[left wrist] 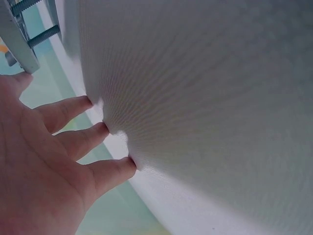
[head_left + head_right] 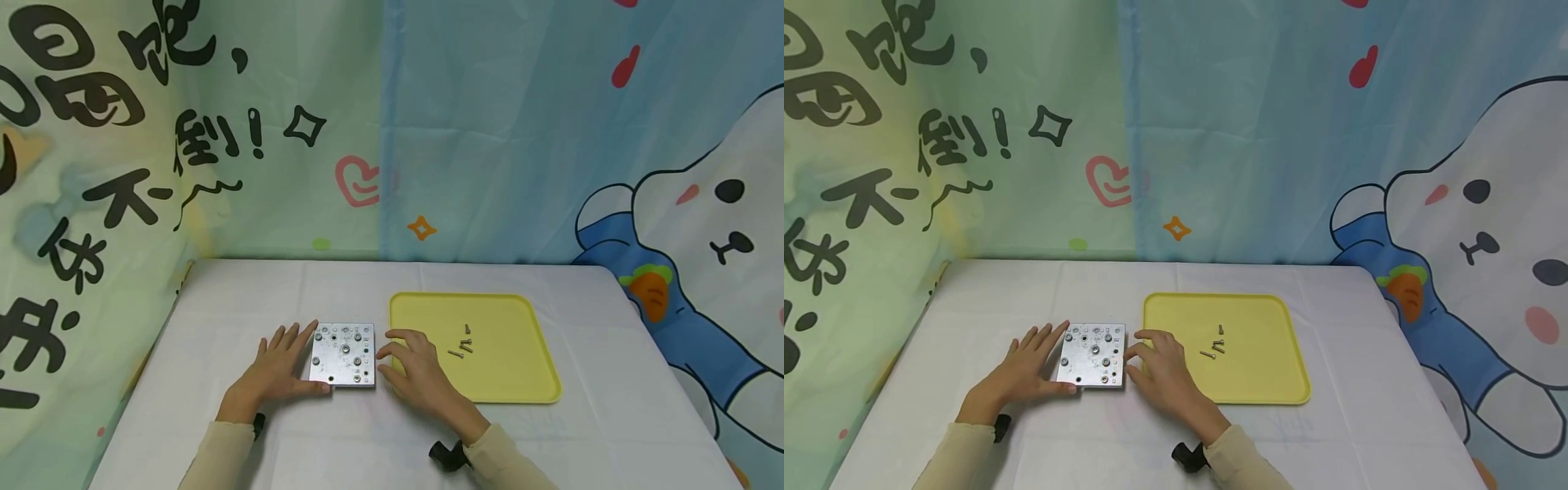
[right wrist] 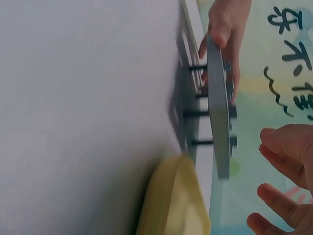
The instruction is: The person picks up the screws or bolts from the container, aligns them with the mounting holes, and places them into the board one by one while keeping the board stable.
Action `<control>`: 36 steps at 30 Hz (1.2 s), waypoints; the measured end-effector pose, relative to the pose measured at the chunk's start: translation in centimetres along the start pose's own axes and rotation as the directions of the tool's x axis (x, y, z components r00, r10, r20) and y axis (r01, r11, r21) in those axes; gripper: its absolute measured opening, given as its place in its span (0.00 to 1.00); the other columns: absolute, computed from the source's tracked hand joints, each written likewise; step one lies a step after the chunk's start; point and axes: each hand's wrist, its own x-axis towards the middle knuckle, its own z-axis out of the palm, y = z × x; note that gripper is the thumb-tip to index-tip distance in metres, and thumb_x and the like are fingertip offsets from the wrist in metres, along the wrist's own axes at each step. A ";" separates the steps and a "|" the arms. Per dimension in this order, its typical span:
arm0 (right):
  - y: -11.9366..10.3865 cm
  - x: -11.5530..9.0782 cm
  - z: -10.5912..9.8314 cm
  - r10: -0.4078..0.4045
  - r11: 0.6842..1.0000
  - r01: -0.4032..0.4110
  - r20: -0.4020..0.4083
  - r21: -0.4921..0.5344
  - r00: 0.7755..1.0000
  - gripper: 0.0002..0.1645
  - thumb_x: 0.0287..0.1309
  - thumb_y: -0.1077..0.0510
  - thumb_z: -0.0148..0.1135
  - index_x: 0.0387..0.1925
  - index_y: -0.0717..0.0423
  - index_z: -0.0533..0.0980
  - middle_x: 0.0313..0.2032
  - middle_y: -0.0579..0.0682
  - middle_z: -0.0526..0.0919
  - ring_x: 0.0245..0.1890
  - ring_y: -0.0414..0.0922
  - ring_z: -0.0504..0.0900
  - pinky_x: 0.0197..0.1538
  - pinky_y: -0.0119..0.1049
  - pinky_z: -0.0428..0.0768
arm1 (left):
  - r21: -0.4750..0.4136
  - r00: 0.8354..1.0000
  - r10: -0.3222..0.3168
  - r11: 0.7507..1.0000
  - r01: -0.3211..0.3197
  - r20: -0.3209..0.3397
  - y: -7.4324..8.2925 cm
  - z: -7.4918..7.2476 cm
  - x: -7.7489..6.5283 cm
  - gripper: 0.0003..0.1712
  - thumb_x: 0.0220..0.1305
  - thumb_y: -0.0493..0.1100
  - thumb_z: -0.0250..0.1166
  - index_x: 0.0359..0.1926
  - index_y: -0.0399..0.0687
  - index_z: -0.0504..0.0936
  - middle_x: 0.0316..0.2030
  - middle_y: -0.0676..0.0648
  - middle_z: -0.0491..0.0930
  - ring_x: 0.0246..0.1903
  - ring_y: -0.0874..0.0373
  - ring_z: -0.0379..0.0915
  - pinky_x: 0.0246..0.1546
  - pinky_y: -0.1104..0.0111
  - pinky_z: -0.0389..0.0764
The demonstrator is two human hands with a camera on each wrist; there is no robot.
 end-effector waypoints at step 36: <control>10.0 -3.0 -8.4 0.408 0.906 -0.416 -0.093 -0.085 0.908 0.14 0.65 0.59 0.65 0.50 0.61 0.81 0.62 0.68 0.68 0.60 0.71 0.62 0.54 0.73 0.59 | -0.004 1.000 0.029 1.000 -0.029 -0.013 -0.2 -0.1 -0.2 0.72 0.42 0.83 0.66 0.81 0.60 0.45 0.75 0.32 0.50 0.74 0.30 0.39 0.67 0.33 0.41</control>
